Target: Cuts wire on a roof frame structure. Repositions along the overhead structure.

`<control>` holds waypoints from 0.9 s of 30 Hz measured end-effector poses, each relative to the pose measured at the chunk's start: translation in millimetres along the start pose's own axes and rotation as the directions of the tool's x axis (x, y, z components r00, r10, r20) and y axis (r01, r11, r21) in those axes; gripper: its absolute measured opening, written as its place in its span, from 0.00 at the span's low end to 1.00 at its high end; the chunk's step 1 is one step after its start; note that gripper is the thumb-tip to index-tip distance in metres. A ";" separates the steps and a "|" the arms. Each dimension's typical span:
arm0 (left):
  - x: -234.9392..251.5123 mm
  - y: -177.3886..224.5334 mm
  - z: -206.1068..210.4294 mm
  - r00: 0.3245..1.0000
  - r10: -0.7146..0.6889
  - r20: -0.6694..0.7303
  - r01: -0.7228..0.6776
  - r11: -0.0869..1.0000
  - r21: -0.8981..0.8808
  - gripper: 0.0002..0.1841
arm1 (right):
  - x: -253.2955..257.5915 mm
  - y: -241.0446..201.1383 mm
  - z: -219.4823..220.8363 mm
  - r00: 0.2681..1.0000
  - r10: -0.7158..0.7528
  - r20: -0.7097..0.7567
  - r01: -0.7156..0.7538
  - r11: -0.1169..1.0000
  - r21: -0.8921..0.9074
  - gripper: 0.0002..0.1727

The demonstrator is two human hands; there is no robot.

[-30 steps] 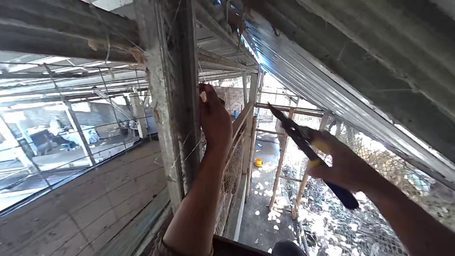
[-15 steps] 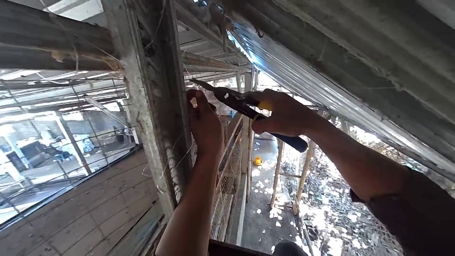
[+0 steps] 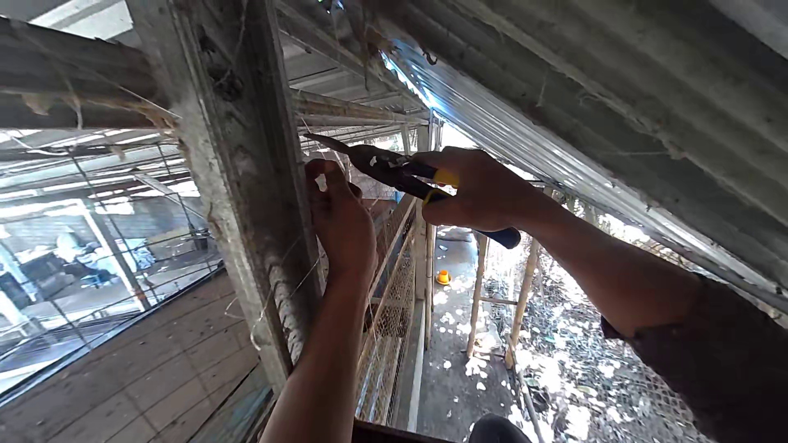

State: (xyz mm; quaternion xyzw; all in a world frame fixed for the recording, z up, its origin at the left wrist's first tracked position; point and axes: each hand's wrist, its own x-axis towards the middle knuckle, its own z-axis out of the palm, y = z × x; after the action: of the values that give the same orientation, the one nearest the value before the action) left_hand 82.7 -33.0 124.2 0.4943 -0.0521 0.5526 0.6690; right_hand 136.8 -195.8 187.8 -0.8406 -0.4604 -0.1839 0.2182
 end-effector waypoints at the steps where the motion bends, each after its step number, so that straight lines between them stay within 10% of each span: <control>1: 0.2 -0.5 -0.2 1.000 -0.002 -0.002 0.002 1.000 0.003 0.07 | 0.3 -0.3 -0.3 1.000 -0.005 -0.001 0.005 1.000 -0.002 0.42; 21: -1.4 -2.9 0.1 1.000 0.005 -0.006 -0.005 1.000 0.009 0.06 | -8.4 4.2 3.9 0.976 -0.135 -0.170 0.136 0.991 -0.007 0.27; 27: -6.7 -3.1 -1.0 1.000 -0.015 0.004 0.015 0.999 0.028 0.06 | -40.7 27.6 10.5 0.998 0.068 -0.004 -0.067 0.995 0.073 0.30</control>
State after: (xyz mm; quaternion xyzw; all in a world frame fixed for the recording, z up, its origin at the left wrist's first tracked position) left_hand 82.1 -36.6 117.7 0.5053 -0.0421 0.5472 0.6659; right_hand 140.8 -231.7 152.8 -0.8465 -0.4374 -0.1623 0.2563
